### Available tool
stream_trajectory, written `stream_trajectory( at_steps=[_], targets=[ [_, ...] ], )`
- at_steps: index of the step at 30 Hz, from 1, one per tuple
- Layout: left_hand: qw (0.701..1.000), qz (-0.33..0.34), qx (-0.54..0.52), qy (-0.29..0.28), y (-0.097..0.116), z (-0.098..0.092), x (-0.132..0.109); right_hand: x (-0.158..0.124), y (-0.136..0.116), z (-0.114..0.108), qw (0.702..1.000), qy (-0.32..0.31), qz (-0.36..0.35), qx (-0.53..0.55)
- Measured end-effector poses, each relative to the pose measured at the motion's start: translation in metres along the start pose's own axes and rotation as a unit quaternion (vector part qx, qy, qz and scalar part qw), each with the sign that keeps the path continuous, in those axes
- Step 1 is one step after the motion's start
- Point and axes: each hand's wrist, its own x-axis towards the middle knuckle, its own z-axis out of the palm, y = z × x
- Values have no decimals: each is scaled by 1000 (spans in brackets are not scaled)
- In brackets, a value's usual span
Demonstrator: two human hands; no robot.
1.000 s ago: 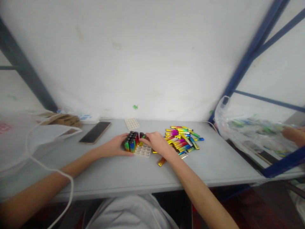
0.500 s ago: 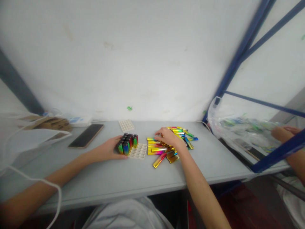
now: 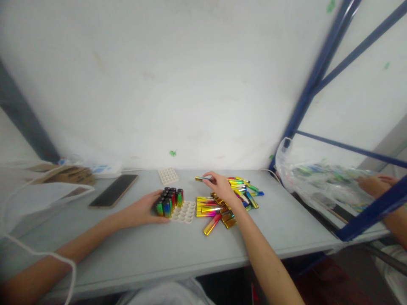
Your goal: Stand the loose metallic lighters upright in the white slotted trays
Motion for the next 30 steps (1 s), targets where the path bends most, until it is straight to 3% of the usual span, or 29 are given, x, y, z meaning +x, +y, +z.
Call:
stream_trajectory(
  at_steps=[5, 13, 17, 22, 25, 30],
  targets=[
    [1000, 12, 7, -6, 0, -1, 0, 6, -8, 11, 985, 47, 56, 156],
    [1000, 30, -6, -6, 1, -1, 1, -4, -38, 37, 933, -46, 70, 349],
    [999, 32, -6, -5, 1, -2, 1, -1, -41, 49, 945, -16, 82, 315],
    [1000, 24, -10, -7, 1, -1, 0, 0, -38, 60, 978, 64, 92, 178],
    [1000, 22, -12, -2, 1, -1, 0, -3, -42, 63, 983, 75, 114, 119],
    [1000, 22, -8, -7, 0, -1, 1, -4, -50, 64, 990, 64, 92, 91]
  ],
)
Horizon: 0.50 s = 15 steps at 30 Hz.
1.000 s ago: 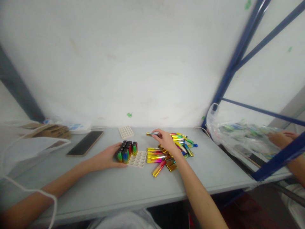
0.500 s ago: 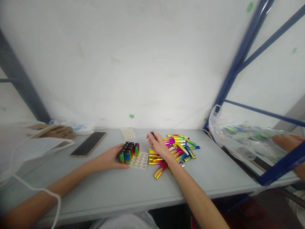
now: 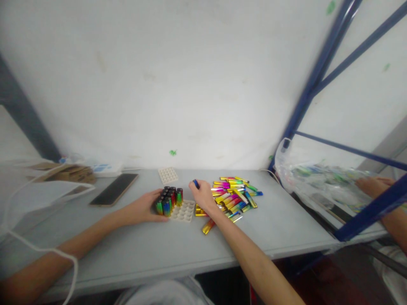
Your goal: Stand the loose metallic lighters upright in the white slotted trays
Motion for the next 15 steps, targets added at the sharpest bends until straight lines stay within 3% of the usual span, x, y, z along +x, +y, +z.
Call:
stream_trajectory(
  at_steps=[4, 10, 15],
  targets=[
    [1000, -9, 0, -1, 0, 0, 0, 2, 2, -1, 1000, -20, -12, 14],
    [1000, -6, -4, -1, 2, -1, 0, 1, 5, -4, 1000, 8, -30, 1],
    [1000, -11, -3, -9, 2, -1, 0, -7, -6, -15, 996, -50, -73, -5]
  ],
)
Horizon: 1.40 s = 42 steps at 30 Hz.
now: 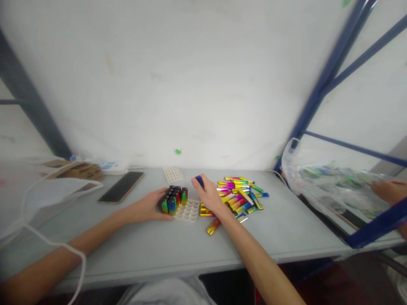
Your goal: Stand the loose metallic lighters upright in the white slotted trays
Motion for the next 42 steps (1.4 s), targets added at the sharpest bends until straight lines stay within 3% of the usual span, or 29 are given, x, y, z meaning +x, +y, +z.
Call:
stream_trajectory(
  at_steps=[3, 6, 12, 18, 23, 33, 37, 42],
  targets=[
    [1000, -6, -8, 3, 0, 1, 0, -4, -10, -9, 996, -51, -67, -29],
    [1000, 8, -14, 4, 2, 0, 1, -8, -17, -14, 985, -62, -133, -92],
    [1000, 22, -11, -1, 4, 0, -1, -17, -25, -16, 983, -81, -107, -123],
    [1000, 15, -24, 3, 6, 0, -1, -20, -26, -11, 983, -161, -83, -26],
    [999, 23, -25, 8, 8, -2, -1, -19, -14, -3, 971, -140, -150, -126],
    [1000, 16, -10, 6, 7, -1, -1, -16, -23, -1, 944, -186, -137, -238],
    [1000, 15, -7, 7, 5, -2, -1, -15, -25, 4, 921, -153, -106, -342],
    [1000, 0, -11, 12, 3, -1, -1, -10, -13, -12, 938, -170, -115, -279]
  ],
)
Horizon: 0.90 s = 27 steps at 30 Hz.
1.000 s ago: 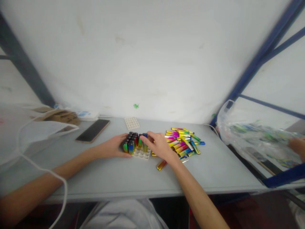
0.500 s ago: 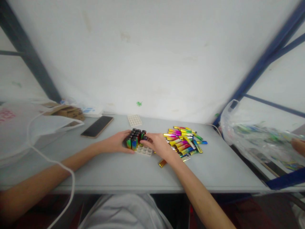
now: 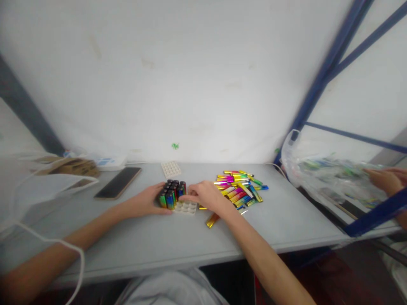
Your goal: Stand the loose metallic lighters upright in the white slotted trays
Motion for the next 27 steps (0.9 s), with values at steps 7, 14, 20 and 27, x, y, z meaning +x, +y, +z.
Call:
stream_trajectory(
  at_steps=[7, 14, 20, 27],
  targets=[
    [999, -36, 9, -11, 0, 0, 0, -14, 87, -29, 992, 67, 100, 26],
    [1000, -6, 25, -2, -3, -1, 1, -20, 123, -30, 994, -36, 101, 0],
    [999, -7, 32, -8, -4, -1, 1, -15, 114, -26, 994, -46, 100, 8],
    [999, -9, 32, -4, -3, -1, 1, -15, 107, -21, 994, -25, 101, -17]
  ],
)
